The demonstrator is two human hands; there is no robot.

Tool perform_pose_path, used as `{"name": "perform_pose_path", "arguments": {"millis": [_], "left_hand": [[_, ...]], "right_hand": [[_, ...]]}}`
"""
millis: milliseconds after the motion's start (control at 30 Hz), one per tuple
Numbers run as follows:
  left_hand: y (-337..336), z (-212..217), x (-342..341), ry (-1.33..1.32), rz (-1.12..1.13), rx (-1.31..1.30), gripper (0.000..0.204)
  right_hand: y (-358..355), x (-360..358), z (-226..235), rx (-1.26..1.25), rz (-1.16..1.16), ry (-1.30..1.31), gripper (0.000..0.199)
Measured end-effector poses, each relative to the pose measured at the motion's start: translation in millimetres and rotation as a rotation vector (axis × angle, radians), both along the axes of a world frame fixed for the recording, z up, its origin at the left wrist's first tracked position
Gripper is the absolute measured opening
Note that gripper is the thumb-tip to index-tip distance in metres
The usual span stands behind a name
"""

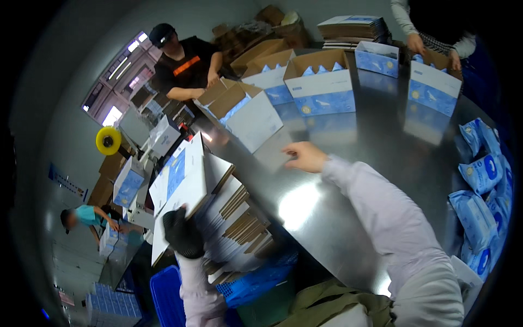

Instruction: The person constructs cardboard boxes and places several blue packages of wipes into each box before closing them.

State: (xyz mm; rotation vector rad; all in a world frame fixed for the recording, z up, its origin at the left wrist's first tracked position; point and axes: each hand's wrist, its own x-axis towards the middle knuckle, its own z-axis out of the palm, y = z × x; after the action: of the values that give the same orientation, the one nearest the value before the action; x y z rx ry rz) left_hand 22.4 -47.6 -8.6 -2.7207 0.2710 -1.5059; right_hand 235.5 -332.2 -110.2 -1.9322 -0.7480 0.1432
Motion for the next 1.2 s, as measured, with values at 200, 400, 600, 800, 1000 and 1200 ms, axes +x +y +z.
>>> {"name": "perform_pose_path", "arguments": {"millis": [200,400,600,800,1000,1200], "left_hand": [[-66,87,-82,-0.210,-0.463,-0.780,0.030],[-124,32,-28,0.503,-0.742,-1.282,0.031],[-137,-12,14,0.617,-0.902,-1.415,0.021],[-131,1,-8,0.363,-0.665,-1.534,0.038],[-142,-1,-50,0.483,-0.733,-1.412,0.034],[-131,-4,-56,0.447,-0.543,-1.584,0.038]], "right_hand": [[-126,-50,128,0.874,-0.402,-0.082,0.056],[-249,-112,150,0.929,-0.709,0.046,0.032],[-260,-174,103,0.777,-0.855,0.028,0.025],[-238,-207,113,0.624,-0.754,-0.123,0.032],[-251,-159,96,0.853,-0.890,-0.132,0.022],[-208,-176,125,0.635,-0.686,-0.304,0.039]]}}
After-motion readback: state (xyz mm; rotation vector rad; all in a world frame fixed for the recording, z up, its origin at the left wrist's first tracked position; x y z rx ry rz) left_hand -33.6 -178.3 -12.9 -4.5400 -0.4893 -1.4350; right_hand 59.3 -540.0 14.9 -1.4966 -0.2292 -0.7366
